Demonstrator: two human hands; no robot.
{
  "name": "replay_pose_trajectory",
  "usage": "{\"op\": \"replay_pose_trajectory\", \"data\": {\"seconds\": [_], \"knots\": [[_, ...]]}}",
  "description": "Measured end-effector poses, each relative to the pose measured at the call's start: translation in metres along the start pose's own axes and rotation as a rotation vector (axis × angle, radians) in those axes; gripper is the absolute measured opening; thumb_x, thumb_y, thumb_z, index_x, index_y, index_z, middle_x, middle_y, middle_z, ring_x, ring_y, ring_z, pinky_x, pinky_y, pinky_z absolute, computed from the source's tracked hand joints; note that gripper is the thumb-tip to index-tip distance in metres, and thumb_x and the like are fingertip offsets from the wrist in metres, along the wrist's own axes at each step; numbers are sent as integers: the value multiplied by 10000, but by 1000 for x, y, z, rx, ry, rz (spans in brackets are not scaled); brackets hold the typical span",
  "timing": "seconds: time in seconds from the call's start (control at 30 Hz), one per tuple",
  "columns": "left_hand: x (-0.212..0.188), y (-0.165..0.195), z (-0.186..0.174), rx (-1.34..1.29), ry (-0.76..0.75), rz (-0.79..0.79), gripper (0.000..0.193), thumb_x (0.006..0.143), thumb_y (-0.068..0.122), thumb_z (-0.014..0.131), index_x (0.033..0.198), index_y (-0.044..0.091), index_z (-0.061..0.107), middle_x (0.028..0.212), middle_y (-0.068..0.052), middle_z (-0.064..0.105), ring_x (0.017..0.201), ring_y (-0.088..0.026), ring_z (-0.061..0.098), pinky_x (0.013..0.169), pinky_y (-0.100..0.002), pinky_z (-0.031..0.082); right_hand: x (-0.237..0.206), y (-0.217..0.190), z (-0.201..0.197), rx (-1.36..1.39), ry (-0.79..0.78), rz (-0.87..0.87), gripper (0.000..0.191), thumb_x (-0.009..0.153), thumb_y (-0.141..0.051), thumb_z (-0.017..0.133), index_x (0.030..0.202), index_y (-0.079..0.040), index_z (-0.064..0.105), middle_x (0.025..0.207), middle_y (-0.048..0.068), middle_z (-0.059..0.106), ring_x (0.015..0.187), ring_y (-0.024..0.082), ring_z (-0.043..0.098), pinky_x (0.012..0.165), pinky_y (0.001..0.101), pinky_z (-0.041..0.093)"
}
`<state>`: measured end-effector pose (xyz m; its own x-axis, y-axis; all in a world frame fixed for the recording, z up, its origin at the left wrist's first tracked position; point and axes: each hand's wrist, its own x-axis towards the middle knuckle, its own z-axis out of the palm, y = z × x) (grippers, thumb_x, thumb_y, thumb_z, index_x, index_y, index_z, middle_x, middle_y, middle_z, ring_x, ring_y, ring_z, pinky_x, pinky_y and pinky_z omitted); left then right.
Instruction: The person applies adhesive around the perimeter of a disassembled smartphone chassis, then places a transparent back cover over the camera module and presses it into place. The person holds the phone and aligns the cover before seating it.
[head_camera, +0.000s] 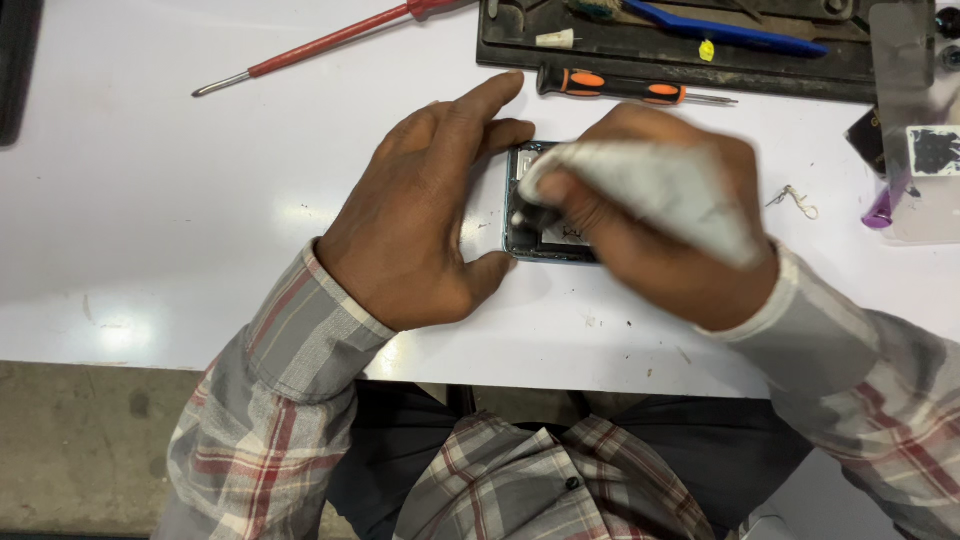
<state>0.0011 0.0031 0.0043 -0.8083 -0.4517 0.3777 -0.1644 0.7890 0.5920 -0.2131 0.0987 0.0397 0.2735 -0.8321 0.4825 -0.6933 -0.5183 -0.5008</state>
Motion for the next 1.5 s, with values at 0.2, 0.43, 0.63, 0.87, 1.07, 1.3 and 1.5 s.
{"op": "replay_pose_trajectory", "data": {"seconds": [0.2, 0.43, 0.63, 0.87, 1.07, 1.3, 1.5], "knots": [[1, -1, 2, -17, -17, -54, 1087, 694, 147, 863, 1567, 16, 228, 1393, -167, 618, 1302, -345, 549, 1173, -495, 396, -6, 13, 0, 370, 276, 475, 198, 1026, -165, 693, 1105, 16, 673, 965, 51, 730, 774, 100, 724, 654, 223, 630], [1, -1, 4, -21, -13, -52, 1137, 678, 180, 906, 1571, 29, 220, 1381, -163, 619, 1294, -343, 547, 1169, -496, 400, -5, 7, -5, 141, 74, 130, 117, 1046, -58, 717, 1115, 30, 684, 990, 107, 705, 851, 151, 697, 715, 254, 570], [1, -1, 4, -14, 1, -44, 1140, 680, 182, 909, 1575, 29, 218, 1379, -156, 625, 1310, -346, 544, 1178, -494, 400, 7, -3, -1, -98, -1, -43, 129, 954, -32, 810, 1048, -9, 724, 905, 105, 714, 766, 183, 711, 636, 293, 549], [1, -1, 4, -17, 3, -49, 1126, 679, 183, 903, 1569, 24, 230, 1380, -155, 630, 1305, -350, 544, 1169, -490, 407, 9, -1, -1, -101, 6, -52, 160, 911, -34, 815, 1020, 27, 713, 869, 128, 701, 729, 203, 703, 595, 306, 532], [2, -2, 5, -16, -5, -48, 1133, 686, 201, 913, 1566, 17, 223, 1383, -160, 626, 1299, -352, 543, 1164, -492, 407, 12, 6, 0, -147, 24, -113, 102, 981, -42, 790, 1028, 15, 719, 927, 122, 728, 788, 208, 709, 650, 294, 544], [2, -1, 4, -18, -9, -45, 1129, 685, 197, 911, 1563, 16, 225, 1389, -148, 631, 1291, -350, 544, 1172, -493, 403, 11, 10, -2, -152, 28, -93, 111, 1004, -53, 790, 1046, 25, 723, 926, 133, 717, 781, 213, 693, 655, 311, 527], [1, 0, 3, -26, -3, -45, 1112, 695, 183, 899, 1567, 14, 230, 1391, -132, 637, 1293, -339, 547, 1174, -484, 404, 15, 8, -2, -100, 43, -56, 110, 1034, -59, 789, 1069, 24, 727, 943, 131, 706, 791, 210, 692, 671, 304, 517]]}}
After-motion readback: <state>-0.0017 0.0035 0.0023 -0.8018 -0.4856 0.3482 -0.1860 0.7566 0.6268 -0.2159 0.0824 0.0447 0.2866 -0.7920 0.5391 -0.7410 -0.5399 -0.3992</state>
